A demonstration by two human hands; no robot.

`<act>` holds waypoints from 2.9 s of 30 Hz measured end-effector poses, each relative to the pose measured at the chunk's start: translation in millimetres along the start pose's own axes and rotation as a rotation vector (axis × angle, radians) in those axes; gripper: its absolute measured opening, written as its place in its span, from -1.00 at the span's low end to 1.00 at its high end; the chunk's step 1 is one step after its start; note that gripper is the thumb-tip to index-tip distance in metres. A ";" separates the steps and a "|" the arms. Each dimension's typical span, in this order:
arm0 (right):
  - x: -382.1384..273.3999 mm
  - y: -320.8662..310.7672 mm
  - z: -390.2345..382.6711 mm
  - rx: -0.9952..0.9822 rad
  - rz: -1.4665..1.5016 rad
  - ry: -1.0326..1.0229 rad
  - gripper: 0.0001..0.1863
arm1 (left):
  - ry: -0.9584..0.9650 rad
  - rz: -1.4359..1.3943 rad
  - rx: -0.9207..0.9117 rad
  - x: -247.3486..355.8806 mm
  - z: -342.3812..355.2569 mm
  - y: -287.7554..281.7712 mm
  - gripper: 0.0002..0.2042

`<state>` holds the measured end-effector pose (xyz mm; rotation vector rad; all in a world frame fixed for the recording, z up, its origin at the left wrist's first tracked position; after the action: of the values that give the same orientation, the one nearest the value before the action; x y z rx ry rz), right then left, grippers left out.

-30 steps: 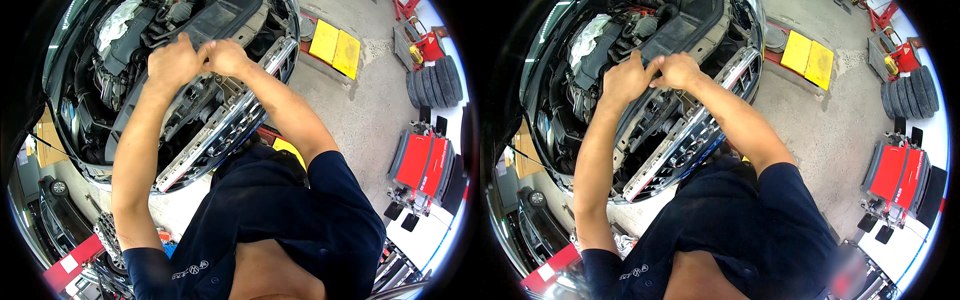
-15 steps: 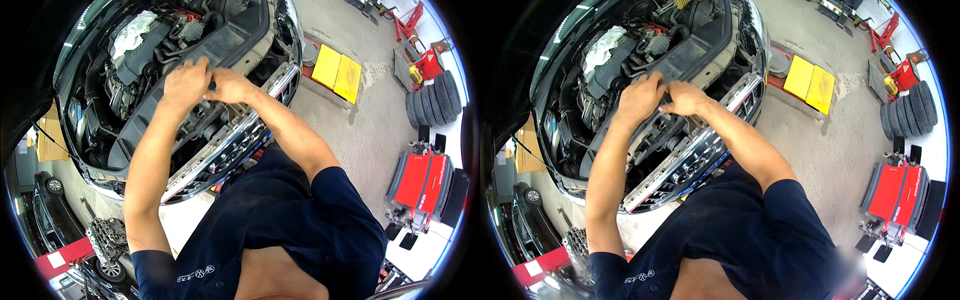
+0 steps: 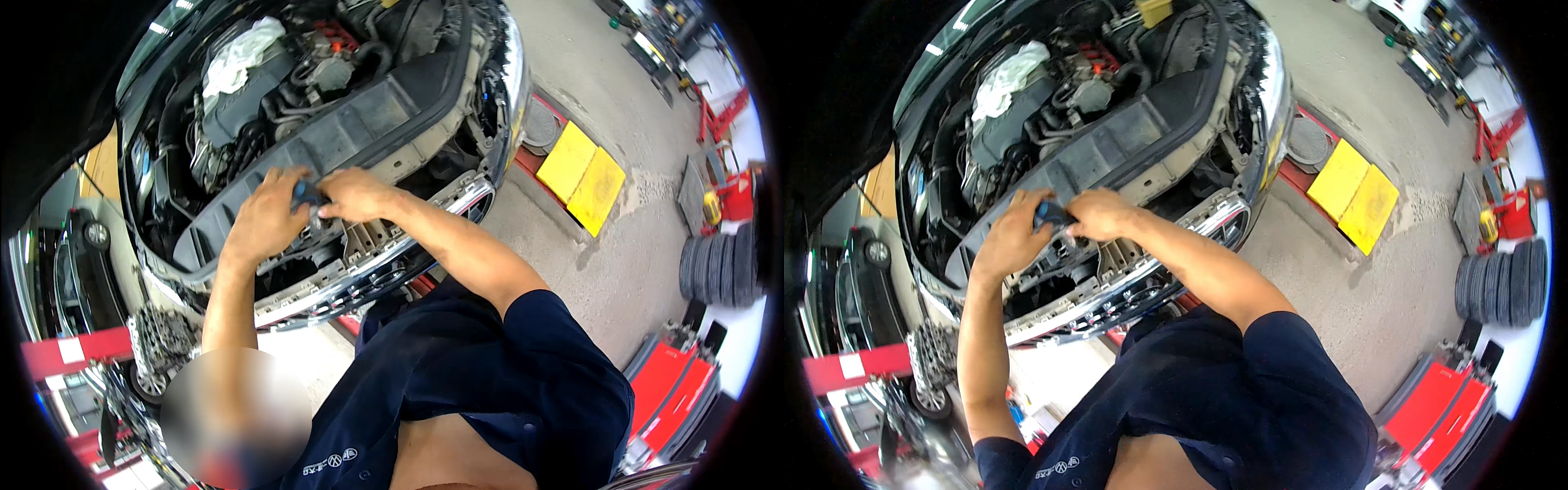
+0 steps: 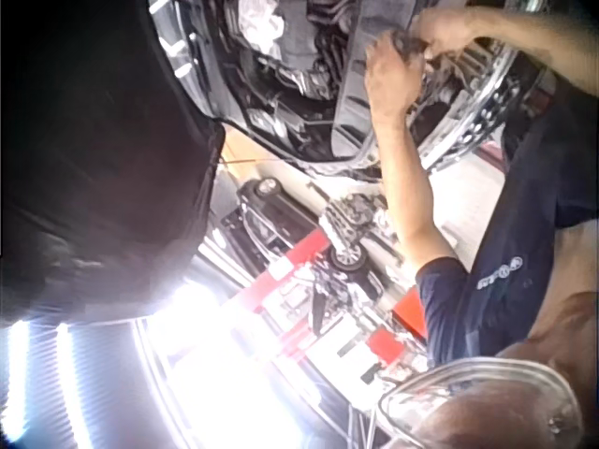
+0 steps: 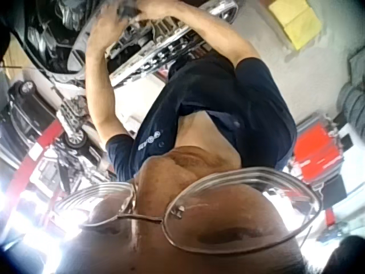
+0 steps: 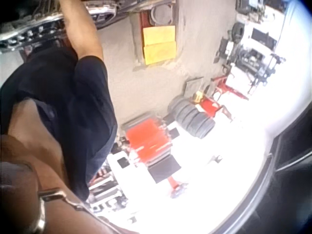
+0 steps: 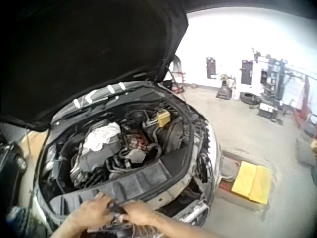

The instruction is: The person removes screws from the front of a vehicle's engine bay, then places a large plastic trim cover over the grille area and secures it using a screwdriver.

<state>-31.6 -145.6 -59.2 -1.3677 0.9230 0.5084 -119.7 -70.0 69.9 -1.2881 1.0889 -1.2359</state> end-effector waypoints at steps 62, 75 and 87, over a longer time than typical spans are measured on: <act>38.2 20.5 -224.0 0.605 -0.023 0.531 -0.75 | -0.175 -1.302 0.426 -33.9 15.4 140.0 -0.88; 91.0 -15.2 -280.2 0.637 0.034 0.547 -0.75 | -0.015 -1.603 0.727 20.9 36.1 66.9 -0.85; 211.6 -206.6 -182.6 0.194 -0.057 0.060 -0.61 | -0.239 -1.413 0.333 232.9 254.8 136.3 -0.87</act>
<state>202.9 -399.9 -93.8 -1.2343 0.9543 0.3269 155.4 -295.0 -37.4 -1.8876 -0.4025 -2.0222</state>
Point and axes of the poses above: each hand's wrist, its own z-axis towards the middle knuckle, its own y-axis out of the palm, x = y × z, the point moved 5 cm from there along z, towards the middle knuckle, and after that the axes turned 11 degrees about z, right-handed, at the moved point
